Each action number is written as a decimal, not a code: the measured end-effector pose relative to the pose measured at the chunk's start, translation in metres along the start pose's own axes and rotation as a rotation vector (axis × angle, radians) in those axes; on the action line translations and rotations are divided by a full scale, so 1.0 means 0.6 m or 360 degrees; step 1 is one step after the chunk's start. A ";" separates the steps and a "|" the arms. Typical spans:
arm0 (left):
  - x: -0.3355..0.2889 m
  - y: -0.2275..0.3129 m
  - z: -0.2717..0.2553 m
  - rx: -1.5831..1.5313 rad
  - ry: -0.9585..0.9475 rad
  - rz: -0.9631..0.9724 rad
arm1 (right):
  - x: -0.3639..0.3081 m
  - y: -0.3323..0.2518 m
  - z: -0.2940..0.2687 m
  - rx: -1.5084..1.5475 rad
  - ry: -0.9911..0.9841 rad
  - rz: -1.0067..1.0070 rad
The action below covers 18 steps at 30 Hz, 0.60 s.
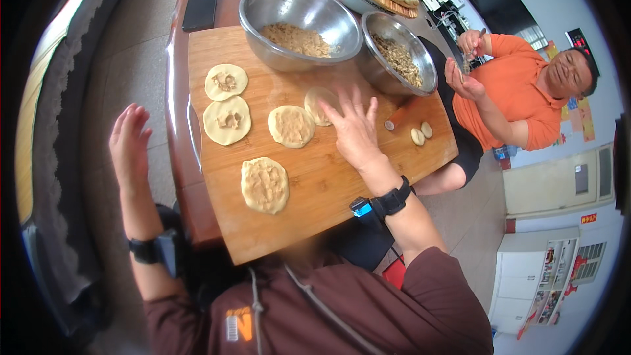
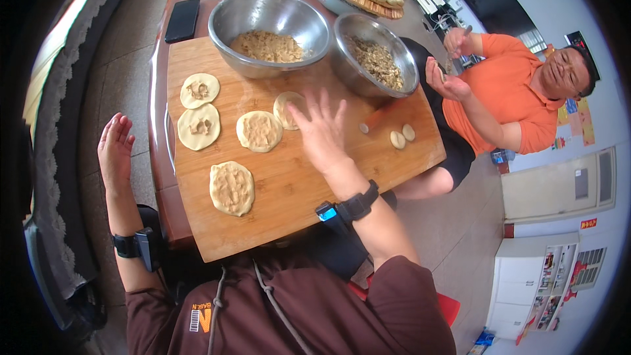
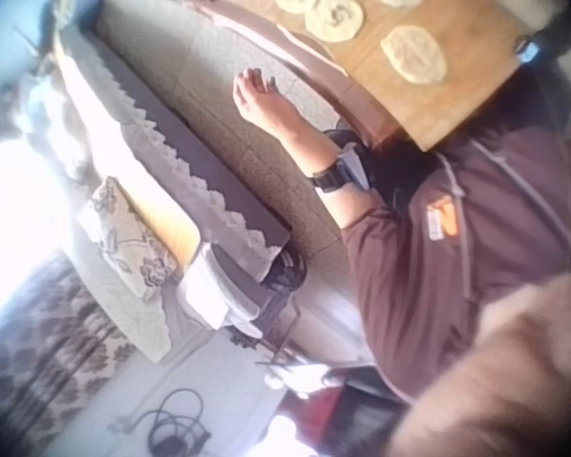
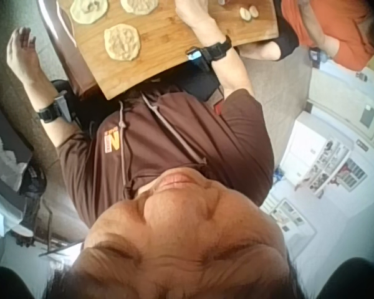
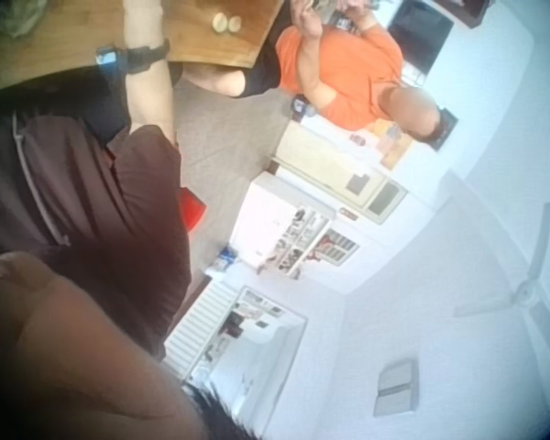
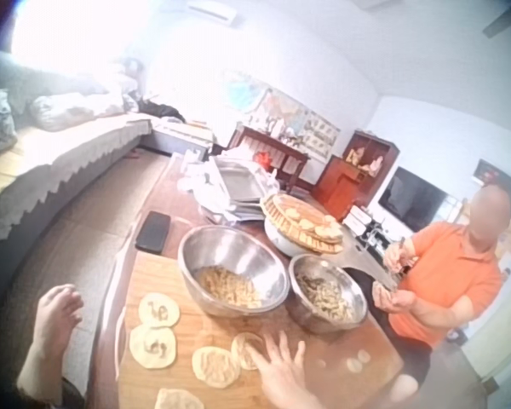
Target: Preparing and filling dough pieces to make dumplings or similar food at a table.
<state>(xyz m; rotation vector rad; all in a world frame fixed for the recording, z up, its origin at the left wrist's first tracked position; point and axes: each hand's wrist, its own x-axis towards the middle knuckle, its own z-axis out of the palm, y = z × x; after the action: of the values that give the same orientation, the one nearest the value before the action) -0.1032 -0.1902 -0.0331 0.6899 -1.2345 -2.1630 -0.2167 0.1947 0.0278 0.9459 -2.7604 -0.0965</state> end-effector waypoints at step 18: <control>-0.003 0.005 0.004 0.0012 0.0017 0.0023 | -0.021 0.027 0.010 0.0075 0.0032 0.0150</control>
<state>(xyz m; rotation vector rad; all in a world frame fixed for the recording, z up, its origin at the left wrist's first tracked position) -0.1029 -0.1890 -0.0289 0.6926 -1.2390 -2.1415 -0.2184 0.2153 0.0216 0.8220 -2.7946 -0.0067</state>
